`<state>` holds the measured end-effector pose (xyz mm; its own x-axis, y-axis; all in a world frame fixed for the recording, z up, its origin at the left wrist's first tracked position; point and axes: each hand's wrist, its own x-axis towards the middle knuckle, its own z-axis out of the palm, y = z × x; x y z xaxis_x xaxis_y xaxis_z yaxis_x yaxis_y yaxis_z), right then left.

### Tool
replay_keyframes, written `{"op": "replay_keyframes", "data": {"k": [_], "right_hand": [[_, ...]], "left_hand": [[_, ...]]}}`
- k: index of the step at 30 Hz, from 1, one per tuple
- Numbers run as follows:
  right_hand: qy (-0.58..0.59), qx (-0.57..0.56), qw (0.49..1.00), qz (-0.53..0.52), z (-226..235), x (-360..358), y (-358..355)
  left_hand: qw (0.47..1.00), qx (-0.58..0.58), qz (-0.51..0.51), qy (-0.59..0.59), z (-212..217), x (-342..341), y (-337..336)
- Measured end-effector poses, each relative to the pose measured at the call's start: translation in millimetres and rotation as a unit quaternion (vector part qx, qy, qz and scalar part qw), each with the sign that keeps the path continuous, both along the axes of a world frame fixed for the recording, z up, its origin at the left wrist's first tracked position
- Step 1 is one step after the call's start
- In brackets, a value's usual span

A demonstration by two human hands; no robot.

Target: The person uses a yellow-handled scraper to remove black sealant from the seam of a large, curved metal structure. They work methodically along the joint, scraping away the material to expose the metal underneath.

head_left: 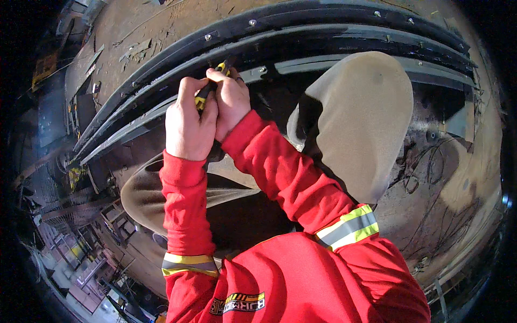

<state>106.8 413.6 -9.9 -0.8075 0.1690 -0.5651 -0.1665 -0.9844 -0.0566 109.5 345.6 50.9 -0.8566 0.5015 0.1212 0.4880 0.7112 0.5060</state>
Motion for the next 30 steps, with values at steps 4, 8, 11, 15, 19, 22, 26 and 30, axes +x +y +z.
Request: {"op": "replay_keyframes", "data": {"k": [4,8,11,15,19,22,26,30], "right_hand": [[-0.002,-0.002,1.000,0.014,3.4,2.4,4.0],[-0.017,0.001,1.000,0.011,2.8,0.7,3.7],[-0.022,0.004,1.000,0.017,5.7,1.1,3.7],[0.000,0.001,1.000,0.000,0.6,-0.3,4.6],[0.008,-0.005,1.000,-0.011,2.8,-0.1,4.8],[-0.010,0.016,1.000,0.006,0.3,0.7,5.7],[-0.001,0.015,1.000,-0.001,-4.4,-1.8,1.5],[-0.018,0.001,1.000,0.004,3.3,1.7,4.0]], "left_hand": [[1.000,-0.012,0.013,-0.020,1.1,1.7,1.6],[1.000,-0.016,0.010,-0.019,0.3,0.7,1.3],[0.998,-0.021,0.031,-0.043,5.0,3.1,3.3],[1.000,0.002,0.015,-0.013,-4.4,0.6,2.0],[0.999,-0.002,0.022,-0.027,-1.2,1.7,3.6],[0.999,-0.003,0.024,-0.036,0.1,2.7,6.1],[1.000,0.008,0.011,-0.015,1.1,1.8,4.0],[1.000,-0.006,0.015,-0.026,-2.6,1.4,0.6]]}}
